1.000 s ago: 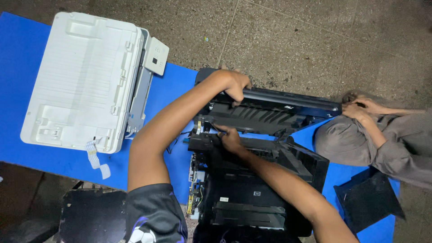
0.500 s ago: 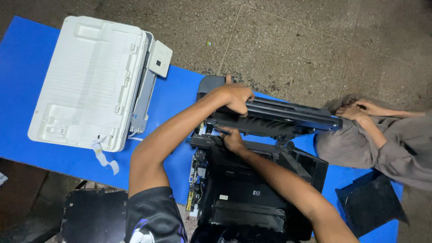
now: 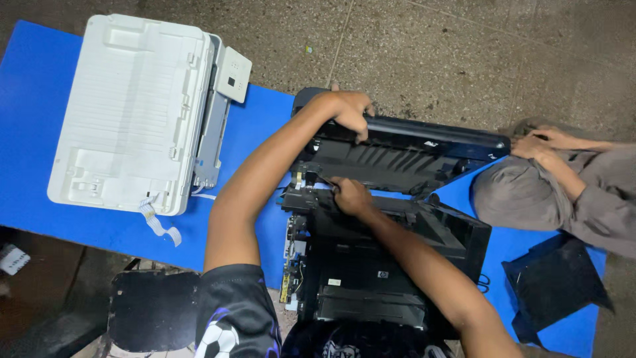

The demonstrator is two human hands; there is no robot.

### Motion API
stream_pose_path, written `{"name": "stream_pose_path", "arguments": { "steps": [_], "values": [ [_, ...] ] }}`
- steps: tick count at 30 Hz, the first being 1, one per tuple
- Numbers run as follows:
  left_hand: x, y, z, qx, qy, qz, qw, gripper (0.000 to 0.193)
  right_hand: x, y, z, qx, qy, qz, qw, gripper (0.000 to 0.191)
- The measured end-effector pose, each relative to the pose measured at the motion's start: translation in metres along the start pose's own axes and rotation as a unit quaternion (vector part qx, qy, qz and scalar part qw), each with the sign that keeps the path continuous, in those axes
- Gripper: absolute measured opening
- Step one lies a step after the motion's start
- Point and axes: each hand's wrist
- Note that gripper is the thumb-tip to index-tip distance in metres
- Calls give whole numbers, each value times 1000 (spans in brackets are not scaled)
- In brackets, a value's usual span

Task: The person disassembles a black HP laserjet printer on a blue workbench. They remove the top cover, open the side panel, and manipulate internal components including the circuit board and toner area. The person uses a screwdriver and scissors during the process.

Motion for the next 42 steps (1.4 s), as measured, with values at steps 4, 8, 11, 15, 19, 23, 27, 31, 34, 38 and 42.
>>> {"name": "stream_pose_path", "arguments": {
  "steps": [4,8,11,15,19,23,27,31,34,38,42],
  "values": [
    [0,5,2,14,8,-3,1000,80,6,-6,2,-25,4,24,999,35],
    [-4,9,13,2,3,3,1000,74,1,-1,-4,-30,-4,30,999,38],
    [-5,11,19,-23,11,2,1000,77,-5,7,-8,-36,10,40,998,38],
    [-2,18,29,-53,8,-13,998,78,-9,20,-15,-10,-7,63,998,35],
    [3,28,45,-76,4,4,997,73,-4,30,-19,14,-1,115,993,34],
    [4,30,57,-77,0,-16,997,69,5,32,-13,31,-26,77,996,33],
    [7,30,56,-71,2,-19,997,71,11,27,-4,31,-43,71,996,34],
    [13,36,46,-83,29,-20,996,77,11,21,1,51,-48,81,994,34],
    [18,40,40,-85,44,-29,995,80,9,21,1,82,-39,95,991,31],
    [20,38,40,-88,48,-3,995,88,5,24,0,81,-62,83,991,29],
    [17,33,44,-63,17,15,998,95,0,27,-4,94,-67,100,988,32]
  ]
}}
Point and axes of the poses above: each hand's wrist, its own z-axis away from the middle knuckle, its own y-axis out of the palm, x = y × z, and after that the axes turned 2 degrees about -z, right-handed
